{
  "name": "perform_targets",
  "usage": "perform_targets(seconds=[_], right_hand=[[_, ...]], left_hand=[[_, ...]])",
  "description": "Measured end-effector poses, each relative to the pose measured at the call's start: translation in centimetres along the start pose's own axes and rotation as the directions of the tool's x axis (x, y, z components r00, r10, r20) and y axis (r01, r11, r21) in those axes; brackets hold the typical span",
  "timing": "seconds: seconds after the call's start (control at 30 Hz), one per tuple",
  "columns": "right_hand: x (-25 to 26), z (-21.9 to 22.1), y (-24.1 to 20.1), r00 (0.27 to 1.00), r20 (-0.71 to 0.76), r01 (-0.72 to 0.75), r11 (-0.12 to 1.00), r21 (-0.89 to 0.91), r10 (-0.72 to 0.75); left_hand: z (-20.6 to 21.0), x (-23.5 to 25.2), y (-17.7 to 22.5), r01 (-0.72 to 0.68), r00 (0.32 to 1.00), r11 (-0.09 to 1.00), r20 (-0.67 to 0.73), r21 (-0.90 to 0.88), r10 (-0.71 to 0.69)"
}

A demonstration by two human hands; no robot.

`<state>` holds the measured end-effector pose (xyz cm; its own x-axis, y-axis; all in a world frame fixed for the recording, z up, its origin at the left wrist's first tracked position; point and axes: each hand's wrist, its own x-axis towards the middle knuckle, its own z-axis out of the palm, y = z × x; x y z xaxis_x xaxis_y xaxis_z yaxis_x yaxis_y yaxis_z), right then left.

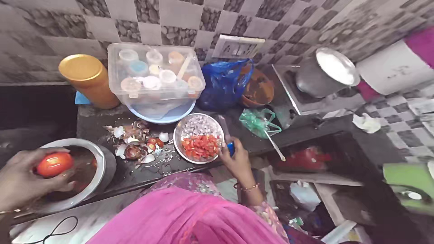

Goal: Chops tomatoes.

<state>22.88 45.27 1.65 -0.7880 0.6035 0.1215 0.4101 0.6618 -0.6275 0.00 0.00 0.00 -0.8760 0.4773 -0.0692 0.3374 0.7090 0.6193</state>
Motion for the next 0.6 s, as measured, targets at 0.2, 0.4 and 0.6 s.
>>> perform_targets(seconds=[0.2, 0.4, 0.6], right_hand=[[0.3, -0.1, -0.7, 0.99, 0.12, 0.081, 0.997, -0.008, -0.079], [0.4, 0.8, -0.3, 0.969, 0.216, 0.121, 0.992, 0.02, -0.122], [1.8, 2.0, -2.0, 0.88, 0.306, 0.256, 0.906, 0.338, -0.363]], left_hand=[[0.3, 0.0, 5.0, 0.058, 0.973, 0.998, -0.223, 0.013, -0.054], [-0.8, 0.1, 5.5, 0.103, 0.952, 0.992, -0.297, 0.067, -0.078], [3.1, 1.4, 10.0, -0.193, 0.963, 0.962, -0.227, -0.196, 0.147]])
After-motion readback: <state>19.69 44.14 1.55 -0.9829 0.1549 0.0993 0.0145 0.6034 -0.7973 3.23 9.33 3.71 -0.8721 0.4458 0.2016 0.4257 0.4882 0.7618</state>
